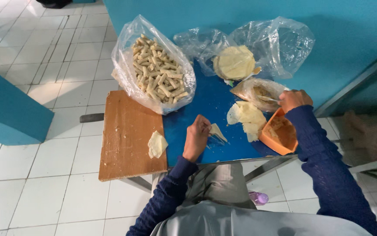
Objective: The person sits at a small blue table and assembles filled snacks. They place flat dough wrappers in a row, spoon filling from an orange container onto the wrappers, fold or press the wrappers over the filling, and near the end handle and stack large round dough discs.
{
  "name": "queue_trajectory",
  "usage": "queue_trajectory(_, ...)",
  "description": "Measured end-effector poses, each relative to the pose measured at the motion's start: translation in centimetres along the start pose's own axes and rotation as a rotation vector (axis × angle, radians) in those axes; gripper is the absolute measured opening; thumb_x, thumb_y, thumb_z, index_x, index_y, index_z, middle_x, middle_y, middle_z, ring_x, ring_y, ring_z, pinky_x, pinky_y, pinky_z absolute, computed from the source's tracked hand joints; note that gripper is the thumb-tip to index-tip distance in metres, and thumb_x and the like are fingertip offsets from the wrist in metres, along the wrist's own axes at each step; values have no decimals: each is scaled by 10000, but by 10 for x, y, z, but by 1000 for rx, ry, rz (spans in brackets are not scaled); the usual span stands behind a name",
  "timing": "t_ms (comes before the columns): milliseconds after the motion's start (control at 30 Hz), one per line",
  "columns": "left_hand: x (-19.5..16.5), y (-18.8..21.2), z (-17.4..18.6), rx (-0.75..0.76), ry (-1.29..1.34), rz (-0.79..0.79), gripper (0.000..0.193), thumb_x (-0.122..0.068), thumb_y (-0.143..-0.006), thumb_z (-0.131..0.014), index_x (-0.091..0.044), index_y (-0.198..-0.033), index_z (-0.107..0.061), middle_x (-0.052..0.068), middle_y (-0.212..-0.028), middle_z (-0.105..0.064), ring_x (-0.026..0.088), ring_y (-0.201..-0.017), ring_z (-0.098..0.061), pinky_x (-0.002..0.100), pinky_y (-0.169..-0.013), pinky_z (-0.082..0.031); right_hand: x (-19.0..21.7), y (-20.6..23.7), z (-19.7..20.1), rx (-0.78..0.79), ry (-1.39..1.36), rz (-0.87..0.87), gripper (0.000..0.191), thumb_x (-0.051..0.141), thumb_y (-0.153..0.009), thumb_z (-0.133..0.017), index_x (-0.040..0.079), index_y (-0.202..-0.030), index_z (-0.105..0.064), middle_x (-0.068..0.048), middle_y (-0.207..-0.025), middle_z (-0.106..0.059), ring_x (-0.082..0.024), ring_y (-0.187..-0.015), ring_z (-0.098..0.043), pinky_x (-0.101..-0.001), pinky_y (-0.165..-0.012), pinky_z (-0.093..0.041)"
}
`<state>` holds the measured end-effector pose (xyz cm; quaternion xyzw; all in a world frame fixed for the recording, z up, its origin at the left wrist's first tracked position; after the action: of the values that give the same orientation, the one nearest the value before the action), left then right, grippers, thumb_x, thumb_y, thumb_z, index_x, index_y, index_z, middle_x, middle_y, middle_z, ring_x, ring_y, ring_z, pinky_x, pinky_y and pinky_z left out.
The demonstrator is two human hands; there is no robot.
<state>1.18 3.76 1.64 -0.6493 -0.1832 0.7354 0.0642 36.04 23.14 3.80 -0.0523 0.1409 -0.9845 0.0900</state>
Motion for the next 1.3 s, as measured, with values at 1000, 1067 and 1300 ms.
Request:
queue_trajectory(1000,-6,48,21,-184,-499,-148,475,45,-729,-754,-15,-1148,-541,138,-906,-600,323,-839,-614,436,-693,-498,-10,13,14,2,-287,-6,161,270,-936,-732,164,-1031,-806,-87,-901,-768,-264,-803,-734,-395,-722,-560)
queue_trajectory(1067,-5,49,20,-184,-448,-120,445,82,-766,-709,-16,-1167,-544,128,-893,-589,296,-794,-606,410,-686,-508,4,22,28,-6,-326,27,161,264,-949,-725,149,-1034,-797,-88,-897,-763,-261,-778,-727,-390,-698,-549)
queue_trajectory(1300,-6,51,24,-189,-398,-99,414,102,-790,-677,-16,-1162,-540,110,-892,-585,260,-724,-597,369,-667,-515,98,65,49,91,-567,316,148,213,-924,-707,95,-997,-759,-78,-867,-766,-224,-659,-702,-330,-629,-525)
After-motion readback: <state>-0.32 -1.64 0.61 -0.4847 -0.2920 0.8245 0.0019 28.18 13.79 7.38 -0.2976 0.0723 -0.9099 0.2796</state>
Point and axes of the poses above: each hand's wrist, its own y-axis away from the middle knuckle, its own z-axis out of the back of the hand, x = y × z, the point moved 1 cm from there along -y, towards the middle knuckle
